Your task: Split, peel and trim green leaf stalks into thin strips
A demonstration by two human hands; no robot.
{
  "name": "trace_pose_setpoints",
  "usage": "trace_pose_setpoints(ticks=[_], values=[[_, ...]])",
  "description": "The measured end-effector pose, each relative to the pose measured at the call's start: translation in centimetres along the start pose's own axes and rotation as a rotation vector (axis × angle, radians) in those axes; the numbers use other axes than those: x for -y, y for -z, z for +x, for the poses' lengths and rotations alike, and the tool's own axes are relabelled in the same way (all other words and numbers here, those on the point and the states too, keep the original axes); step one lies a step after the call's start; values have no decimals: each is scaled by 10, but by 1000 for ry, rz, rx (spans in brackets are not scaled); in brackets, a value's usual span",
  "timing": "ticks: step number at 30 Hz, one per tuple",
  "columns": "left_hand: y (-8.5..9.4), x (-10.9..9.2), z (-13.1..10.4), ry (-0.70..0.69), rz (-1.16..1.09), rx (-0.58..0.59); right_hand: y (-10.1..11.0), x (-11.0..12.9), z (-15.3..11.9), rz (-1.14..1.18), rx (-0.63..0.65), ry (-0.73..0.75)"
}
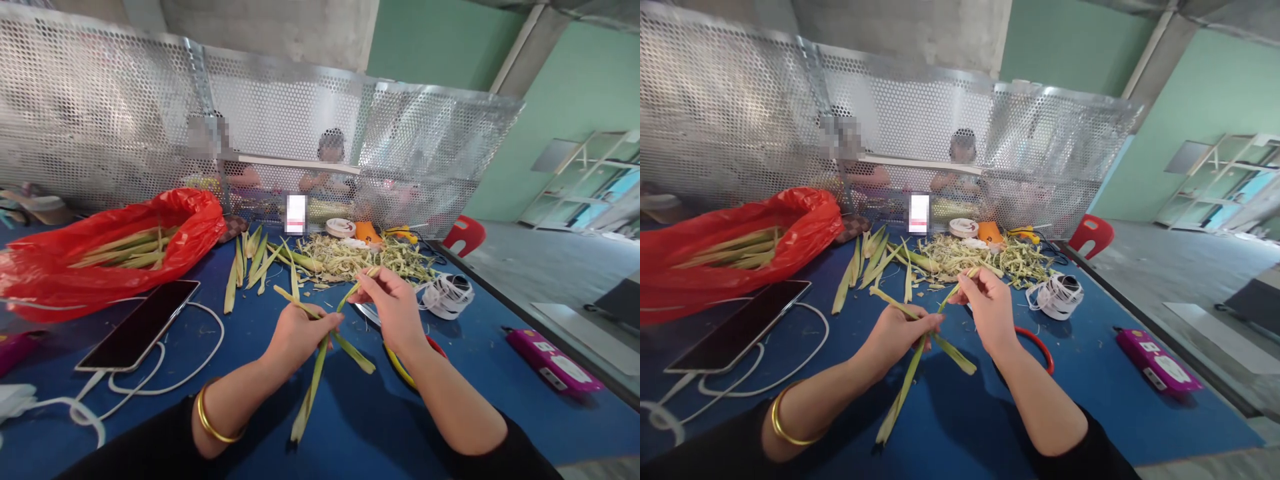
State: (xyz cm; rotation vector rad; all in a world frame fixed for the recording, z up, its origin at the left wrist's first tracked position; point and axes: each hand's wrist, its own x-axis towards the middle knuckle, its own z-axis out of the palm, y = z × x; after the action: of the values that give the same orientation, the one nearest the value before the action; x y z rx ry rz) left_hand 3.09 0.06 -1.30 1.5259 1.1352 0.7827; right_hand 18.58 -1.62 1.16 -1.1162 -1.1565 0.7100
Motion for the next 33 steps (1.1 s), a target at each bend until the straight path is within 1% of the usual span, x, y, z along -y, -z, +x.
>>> trace_pose_setpoints(ticks=[2, 3, 5, 7, 9, 10, 12, 14, 17, 20, 23, 26, 29, 31, 33], values=[[0, 0, 1, -10, 13, -40, -1, 3, -5, -56, 32, 52], [1, 0, 2, -16, 5, -66, -1, 4, -7, -102, 55, 102], [2, -2, 4, -26, -63, -112, -2, 6, -13, -242, 116, 258], [4, -4, 5, -15, -199, -130, -3, 5, -18, -409, 164, 457], [6, -7, 5, 11, -356, -114, -5, 1, -22, -555, 175, 623], [6, -8, 5, 24, -423, -101, -6, -2, -23, -616, 165, 679], [6, -9, 3, 39, -520, -68, -9, -8, -24, -728, 137, 768], [6, -10, 2, 52, -566, -38, -11, -12, -25, -814, 121, 839], [7, -10, 2, 69, -569, -35, -13, -14, -26, -867, 119, 899], [8, -10, 2, 83, -565, -66, -14, -14, -26, -875, 119, 910], [8, -9, 4, 97, -590, -46, -14, -13, -26, -878, 124, 909], [7, -8, 5, 90, -632, -21, -15, -12, -27, -897, 166, 915], [6, -6, 6, 92, -653, -55, -16, -13, -28, -925, 213, 907], [5, -6, 5, 112, -660, -63, -16, -15, -28, -946, 223, 907], [5, -6, 4, 121, -689, -29, -16, -16, -28, -965, 215, 924]])
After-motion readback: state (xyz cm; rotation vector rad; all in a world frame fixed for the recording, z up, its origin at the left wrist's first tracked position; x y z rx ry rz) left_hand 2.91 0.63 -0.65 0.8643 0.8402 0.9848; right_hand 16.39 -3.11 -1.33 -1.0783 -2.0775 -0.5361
